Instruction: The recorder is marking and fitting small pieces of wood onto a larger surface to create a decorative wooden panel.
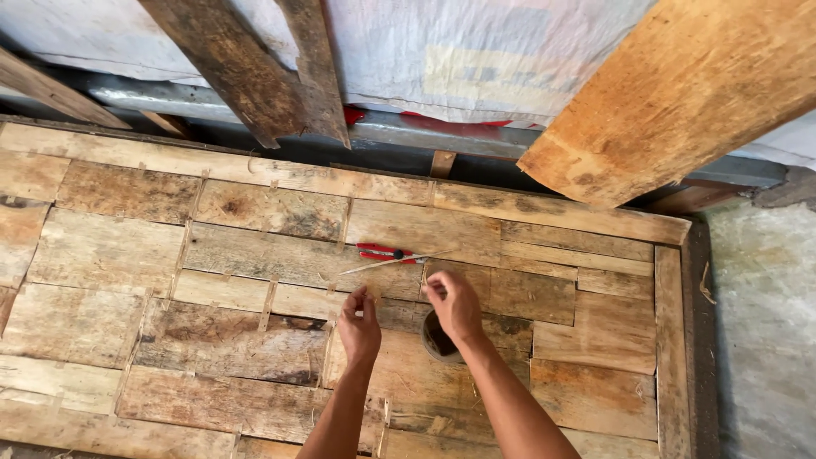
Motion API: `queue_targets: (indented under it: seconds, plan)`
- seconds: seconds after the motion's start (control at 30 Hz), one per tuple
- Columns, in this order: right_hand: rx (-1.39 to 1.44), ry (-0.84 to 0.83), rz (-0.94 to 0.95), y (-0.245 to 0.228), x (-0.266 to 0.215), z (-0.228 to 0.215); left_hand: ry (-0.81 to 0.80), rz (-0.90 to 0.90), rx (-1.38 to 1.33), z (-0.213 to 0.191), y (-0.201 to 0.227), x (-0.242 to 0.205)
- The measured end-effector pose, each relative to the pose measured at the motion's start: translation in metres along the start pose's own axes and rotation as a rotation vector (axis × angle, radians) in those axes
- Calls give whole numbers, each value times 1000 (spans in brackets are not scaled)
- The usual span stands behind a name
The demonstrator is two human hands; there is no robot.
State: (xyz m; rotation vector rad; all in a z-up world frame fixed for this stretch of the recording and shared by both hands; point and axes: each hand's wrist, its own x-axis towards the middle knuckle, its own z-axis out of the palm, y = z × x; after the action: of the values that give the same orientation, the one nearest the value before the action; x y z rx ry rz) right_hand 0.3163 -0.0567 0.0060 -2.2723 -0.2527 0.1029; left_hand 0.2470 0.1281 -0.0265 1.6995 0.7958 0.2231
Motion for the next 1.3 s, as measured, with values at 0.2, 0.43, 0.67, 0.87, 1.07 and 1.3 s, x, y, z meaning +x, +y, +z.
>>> queue_targets:
  seconds: [0.2,0.43,0.67,0.87,1.07,1.3]
  plan:
    - [-235,52,165,-19,28,-24,64,108,85,-7,6,10]
    - [-317,-43,3,-10,58,19,53,58,46,-7,5,14]
    - [-415,-158,-142,-31,77,39,46,16,3,-14,9,18]
    - [-440,-208,-199,-44,76,32,77,-9,-77,-20,0,26]
    - [-331,-207,-354,-30,79,58,122,-32,-176,-27,-19,37]
    - [-152,-207,-306,-83,77,107,297,36,-163,-52,2,34]
